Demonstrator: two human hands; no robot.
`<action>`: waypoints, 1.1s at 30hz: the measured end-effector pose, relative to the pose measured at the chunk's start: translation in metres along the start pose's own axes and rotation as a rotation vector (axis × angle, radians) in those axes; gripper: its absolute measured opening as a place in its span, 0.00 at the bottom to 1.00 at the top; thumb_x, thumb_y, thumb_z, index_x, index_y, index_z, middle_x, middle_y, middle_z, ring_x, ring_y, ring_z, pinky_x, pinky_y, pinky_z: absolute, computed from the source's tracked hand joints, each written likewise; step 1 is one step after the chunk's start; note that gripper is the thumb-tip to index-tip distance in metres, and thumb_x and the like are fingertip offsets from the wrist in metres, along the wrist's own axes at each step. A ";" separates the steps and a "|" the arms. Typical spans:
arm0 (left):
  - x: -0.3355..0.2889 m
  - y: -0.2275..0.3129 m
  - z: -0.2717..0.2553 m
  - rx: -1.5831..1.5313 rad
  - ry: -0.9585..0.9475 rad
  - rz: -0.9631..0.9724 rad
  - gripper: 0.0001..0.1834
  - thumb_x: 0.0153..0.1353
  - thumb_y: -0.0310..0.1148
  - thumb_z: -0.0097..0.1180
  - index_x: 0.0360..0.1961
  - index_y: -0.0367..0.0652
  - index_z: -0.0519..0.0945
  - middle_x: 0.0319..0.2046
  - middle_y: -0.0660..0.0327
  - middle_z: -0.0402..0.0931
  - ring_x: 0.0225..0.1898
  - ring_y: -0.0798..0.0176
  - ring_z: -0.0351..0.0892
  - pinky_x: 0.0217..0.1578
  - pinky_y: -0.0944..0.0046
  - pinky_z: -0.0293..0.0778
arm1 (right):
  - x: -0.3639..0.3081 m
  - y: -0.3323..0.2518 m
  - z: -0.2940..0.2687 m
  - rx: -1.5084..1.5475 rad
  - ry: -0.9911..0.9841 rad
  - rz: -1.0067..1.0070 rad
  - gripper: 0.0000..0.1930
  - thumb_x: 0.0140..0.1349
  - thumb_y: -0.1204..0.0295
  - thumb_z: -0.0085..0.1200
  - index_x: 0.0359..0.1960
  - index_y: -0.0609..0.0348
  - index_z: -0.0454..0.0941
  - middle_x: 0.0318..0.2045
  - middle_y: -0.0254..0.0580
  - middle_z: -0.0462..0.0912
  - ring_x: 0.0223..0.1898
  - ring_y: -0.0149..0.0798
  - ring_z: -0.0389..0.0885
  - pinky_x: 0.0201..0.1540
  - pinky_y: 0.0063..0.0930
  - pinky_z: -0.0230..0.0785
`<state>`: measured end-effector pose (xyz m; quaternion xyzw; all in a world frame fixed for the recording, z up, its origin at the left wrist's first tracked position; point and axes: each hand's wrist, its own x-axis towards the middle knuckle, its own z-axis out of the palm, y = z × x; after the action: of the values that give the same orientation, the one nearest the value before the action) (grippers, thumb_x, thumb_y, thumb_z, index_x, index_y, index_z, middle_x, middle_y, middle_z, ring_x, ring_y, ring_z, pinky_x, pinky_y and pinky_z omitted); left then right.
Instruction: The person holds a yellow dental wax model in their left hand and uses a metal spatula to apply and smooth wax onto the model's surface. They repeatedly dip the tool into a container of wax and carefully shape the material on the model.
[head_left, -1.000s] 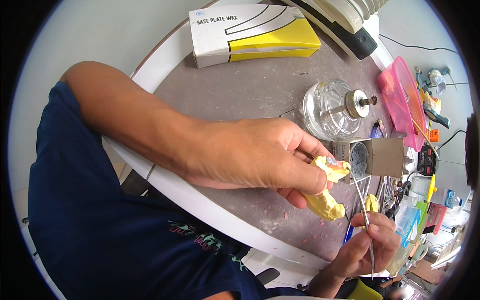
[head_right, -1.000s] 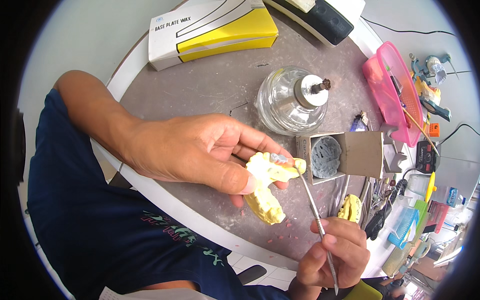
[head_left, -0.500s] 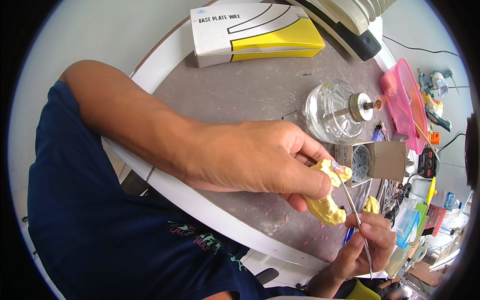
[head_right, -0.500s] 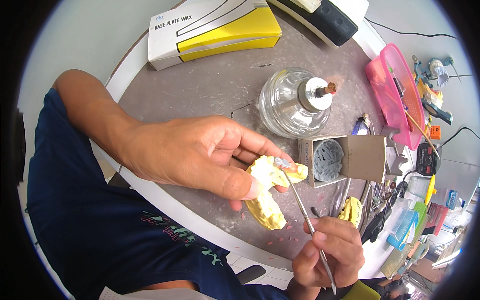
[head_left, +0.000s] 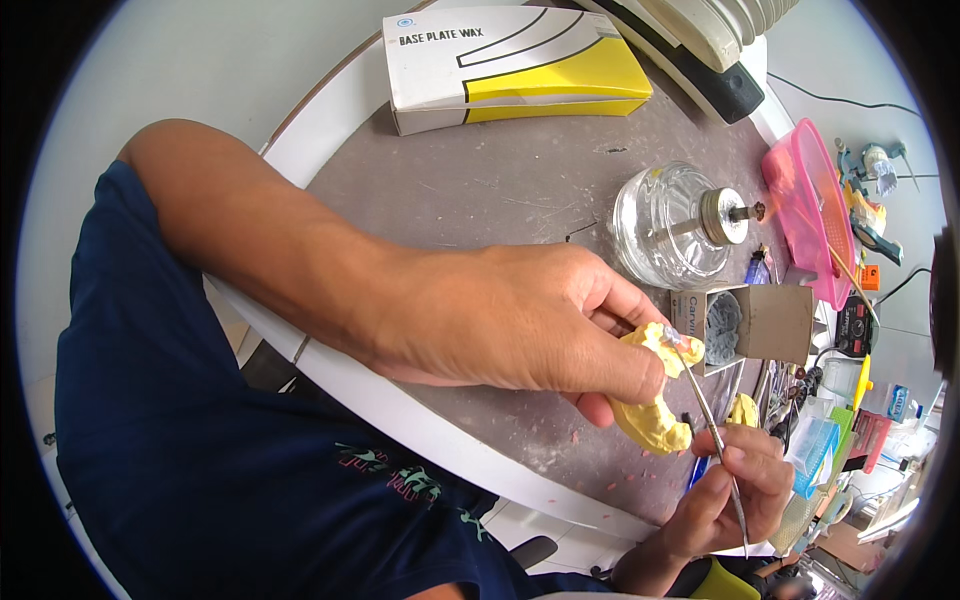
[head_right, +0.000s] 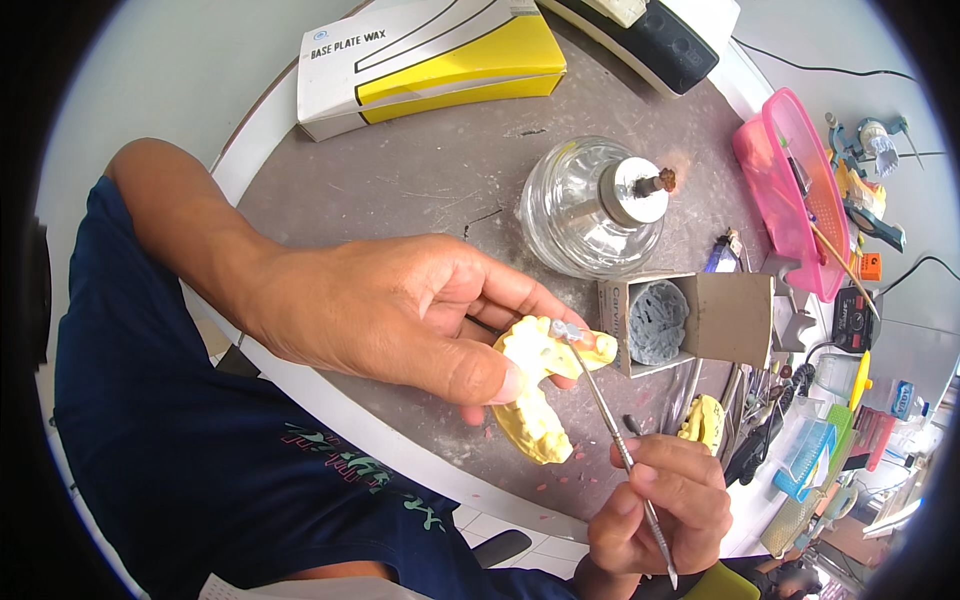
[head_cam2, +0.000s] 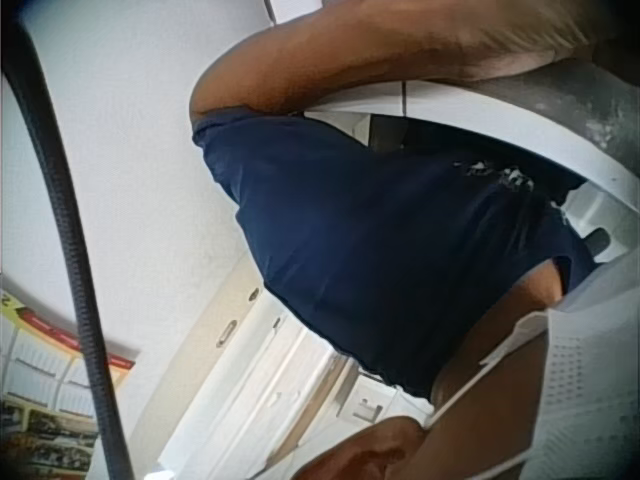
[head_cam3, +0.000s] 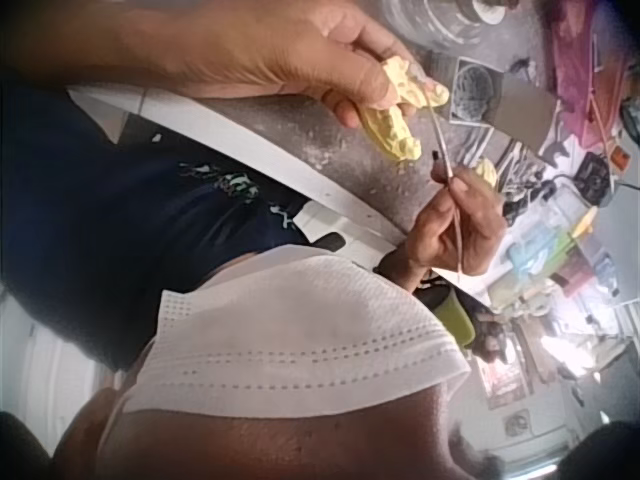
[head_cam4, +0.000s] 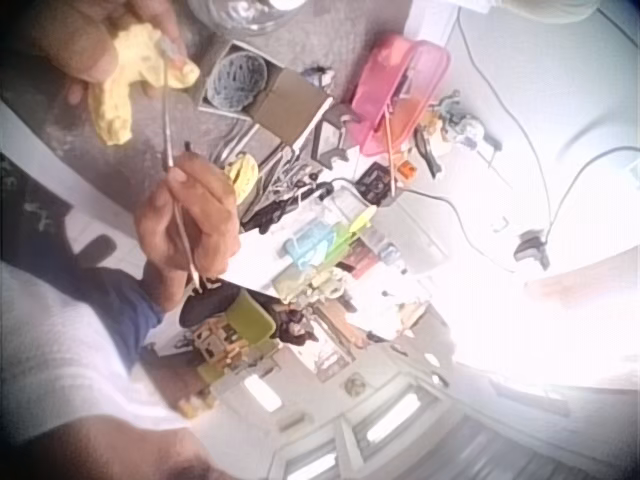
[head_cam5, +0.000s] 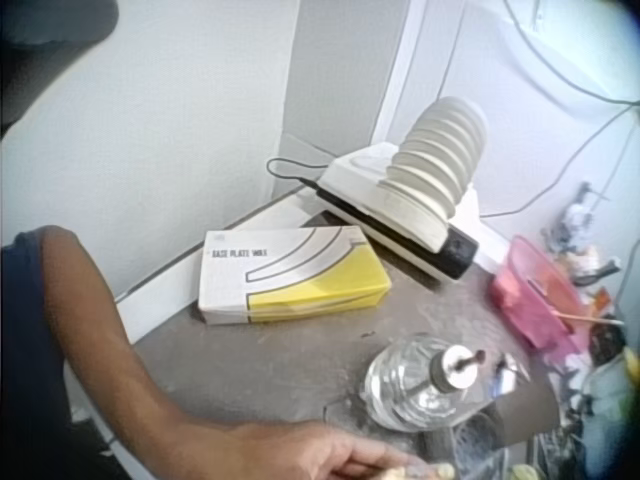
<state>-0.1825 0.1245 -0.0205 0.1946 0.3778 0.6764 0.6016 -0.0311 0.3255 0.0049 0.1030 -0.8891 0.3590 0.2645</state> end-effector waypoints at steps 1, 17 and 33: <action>0.000 0.000 0.000 0.002 0.000 -0.001 0.28 0.55 0.39 0.56 0.50 0.26 0.71 0.40 0.56 0.75 0.35 0.72 0.74 0.39 0.76 0.72 | 0.000 0.000 0.000 0.003 -0.001 0.006 0.07 0.56 0.74 0.52 0.33 0.64 0.70 0.25 0.52 0.79 0.22 0.36 0.77 0.24 0.23 0.72; -0.001 0.001 0.002 -0.005 -0.007 0.000 0.28 0.55 0.39 0.56 0.51 0.26 0.71 0.39 0.58 0.76 0.35 0.72 0.74 0.39 0.76 0.72 | 0.001 0.001 -0.003 0.008 -0.029 -0.012 0.07 0.54 0.76 0.51 0.34 0.64 0.69 0.27 0.53 0.79 0.22 0.36 0.77 0.25 0.22 0.72; -0.002 0.001 0.002 0.028 0.020 -0.003 0.31 0.55 0.40 0.56 0.54 0.26 0.69 0.39 0.57 0.76 0.36 0.72 0.75 0.39 0.76 0.72 | 0.000 0.000 -0.004 -0.007 0.007 0.001 0.07 0.54 0.76 0.51 0.33 0.64 0.69 0.26 0.52 0.78 0.21 0.36 0.77 0.25 0.22 0.72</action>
<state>-0.1815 0.1230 -0.0183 0.1957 0.3936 0.6719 0.5961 -0.0294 0.3283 0.0066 0.1003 -0.8896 0.3563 0.2676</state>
